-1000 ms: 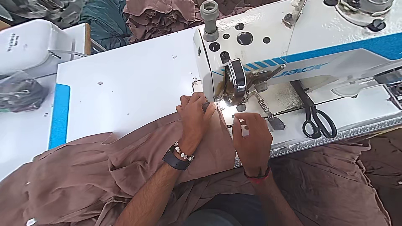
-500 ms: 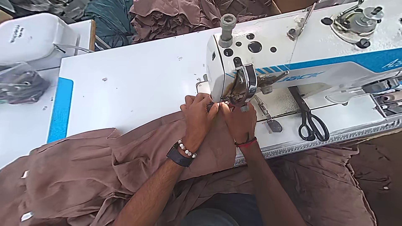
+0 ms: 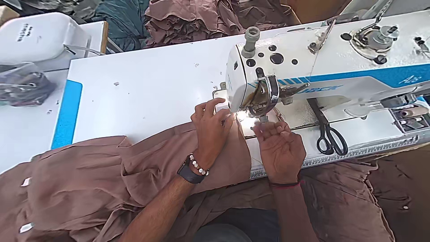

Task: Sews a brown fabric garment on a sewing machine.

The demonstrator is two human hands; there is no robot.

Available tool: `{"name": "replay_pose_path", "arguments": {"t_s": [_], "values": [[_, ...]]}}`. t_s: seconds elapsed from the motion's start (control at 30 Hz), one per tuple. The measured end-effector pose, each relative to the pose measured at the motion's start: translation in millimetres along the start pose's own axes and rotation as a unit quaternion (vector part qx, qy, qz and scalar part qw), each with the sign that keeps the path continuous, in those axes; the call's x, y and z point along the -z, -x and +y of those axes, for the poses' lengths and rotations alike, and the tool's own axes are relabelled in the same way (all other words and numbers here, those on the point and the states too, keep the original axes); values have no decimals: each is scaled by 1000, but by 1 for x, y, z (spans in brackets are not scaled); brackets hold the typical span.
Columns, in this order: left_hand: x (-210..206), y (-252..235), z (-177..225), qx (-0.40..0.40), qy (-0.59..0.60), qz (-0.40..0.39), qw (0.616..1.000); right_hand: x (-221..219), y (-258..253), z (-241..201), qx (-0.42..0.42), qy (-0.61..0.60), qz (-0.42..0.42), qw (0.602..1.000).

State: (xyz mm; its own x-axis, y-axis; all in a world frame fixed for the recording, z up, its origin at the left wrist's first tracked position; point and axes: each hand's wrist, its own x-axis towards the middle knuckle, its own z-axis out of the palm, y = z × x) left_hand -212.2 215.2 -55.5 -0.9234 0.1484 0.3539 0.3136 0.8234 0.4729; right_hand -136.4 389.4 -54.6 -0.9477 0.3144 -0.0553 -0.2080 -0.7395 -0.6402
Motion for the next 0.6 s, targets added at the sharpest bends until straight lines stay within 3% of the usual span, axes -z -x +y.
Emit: {"name": "replay_pose_path", "arguments": {"t_s": [0.07, 0.13, 0.23, 0.3, 0.33, 0.4, 0.47, 0.53, 0.6], "values": [[9, 0, 0, -25, -3, -13, 1000, -4, 5, -7, -80, 32, 24, 996], [17, 1, -4, -85, -11, -55, 995, -12, 9, -14, -146, 233, 29, 961], [20, -3, -17, -226, -65, -132, 963, -17, 8, -16, -142, 539, -31, 829], [17, -5, -25, -272, -107, -138, 946, -21, 1, -18, -135, 689, -88, 707], [16, -6, -28, -280, -115, -134, 944, -24, -2, -18, -135, 729, -100, 664], [14, -7, -33, -283, -111, -129, 944, -29, -11, -21, -84, 798, -105, 588], [10, -3, -37, -269, -96, -123, 950, -30, -25, -23, -11, 837, -91, 540], [5, 2, -40, -256, -78, -114, 957, -32, -45, -22, 59, 858, -64, 506], [3, 2, -41, -258, -74, -109, 957, -26, -67, -20, 127, 841, -74, 520]]}}
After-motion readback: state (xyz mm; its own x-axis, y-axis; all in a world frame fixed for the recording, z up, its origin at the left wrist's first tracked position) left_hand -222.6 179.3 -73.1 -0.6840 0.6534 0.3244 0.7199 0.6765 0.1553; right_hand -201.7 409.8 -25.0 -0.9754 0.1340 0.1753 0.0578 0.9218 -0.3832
